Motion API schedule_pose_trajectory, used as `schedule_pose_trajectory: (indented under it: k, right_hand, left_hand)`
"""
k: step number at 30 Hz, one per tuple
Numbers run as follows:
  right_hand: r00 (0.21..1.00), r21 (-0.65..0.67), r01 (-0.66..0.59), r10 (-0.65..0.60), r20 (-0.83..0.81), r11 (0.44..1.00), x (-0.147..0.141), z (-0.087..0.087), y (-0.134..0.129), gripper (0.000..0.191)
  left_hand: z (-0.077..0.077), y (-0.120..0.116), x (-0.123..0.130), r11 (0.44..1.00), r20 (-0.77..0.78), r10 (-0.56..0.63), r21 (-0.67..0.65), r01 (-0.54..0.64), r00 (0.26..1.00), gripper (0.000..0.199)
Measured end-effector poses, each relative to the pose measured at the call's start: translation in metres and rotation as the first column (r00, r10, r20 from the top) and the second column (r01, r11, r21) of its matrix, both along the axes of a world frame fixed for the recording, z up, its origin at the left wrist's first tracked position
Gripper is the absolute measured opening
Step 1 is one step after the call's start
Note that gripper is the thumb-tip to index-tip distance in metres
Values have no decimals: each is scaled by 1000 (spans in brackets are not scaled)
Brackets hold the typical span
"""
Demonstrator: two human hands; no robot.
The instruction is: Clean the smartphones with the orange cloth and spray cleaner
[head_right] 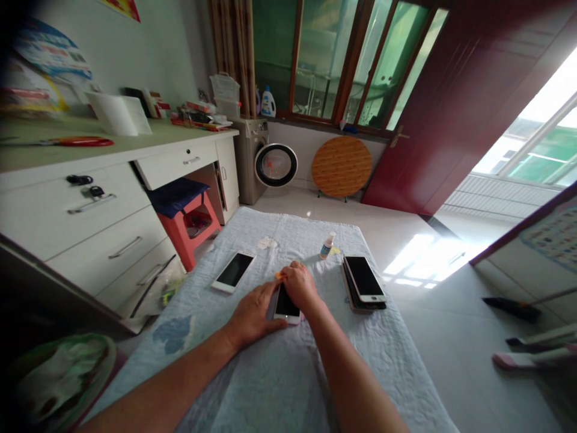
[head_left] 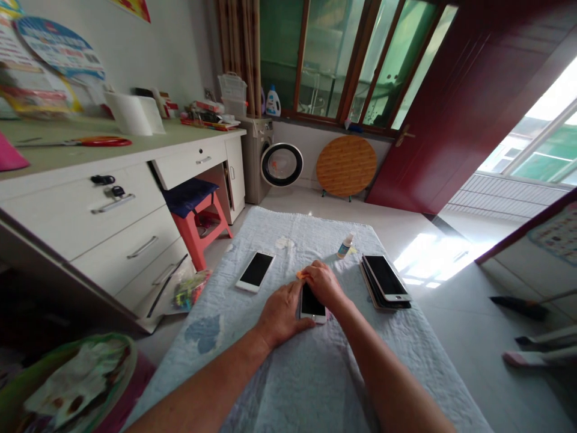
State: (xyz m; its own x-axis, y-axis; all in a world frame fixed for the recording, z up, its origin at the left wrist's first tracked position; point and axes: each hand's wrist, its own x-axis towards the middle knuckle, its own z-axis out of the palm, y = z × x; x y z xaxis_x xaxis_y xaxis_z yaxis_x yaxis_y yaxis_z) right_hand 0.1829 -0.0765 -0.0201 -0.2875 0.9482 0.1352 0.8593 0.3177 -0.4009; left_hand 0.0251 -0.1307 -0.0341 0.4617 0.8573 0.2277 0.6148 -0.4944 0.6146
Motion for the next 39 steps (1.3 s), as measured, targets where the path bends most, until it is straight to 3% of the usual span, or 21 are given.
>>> schedule_pose_trajectory:
  k: [4,7,10,13,17,21,28,34,39]
  right_hand:
    - [996,-45,-83,83,-15,996,4,7,-12,20]
    - [978,-124,-204,198,-60,971,7,13,-22,19]
    - [935,-231,-355,341,-101,906,11,19,-30,21]
    - [904,-307,-428,410,-123,850,14,24,-34,25]
    - [906,-296,-423,400,-138,856,18,24,-34,27]
    - [934,-209,-355,336,-122,911,23,20,-30,28]
    - [987,-95,-79,64,-148,992,30,10,-22,29]
    - [974,18,204,-202,-99,979,36,-10,-8,21]
    - [964,73,262,-257,-67,962,30,-15,-5,22]
  left_hand:
    - [-10,1,1,998,64,59,23,-61,996,109]
    - [-13,1,0,998,54,61,19,-63,997,116]
    - [-13,1,1,998,29,55,19,-55,998,115]
    - [-11,1,1,998,13,60,25,-61,998,111]
    - [-8,1,2,998,-23,54,28,-54,998,93]
    - [-8,0,2,998,-84,57,31,-55,995,74]
    - [-6,0,1,999,-106,34,40,-30,994,73]
    - [2,-1,1,998,-199,20,62,-8,980,67]
    - [4,-1,2,998,-216,10,60,4,976,66]
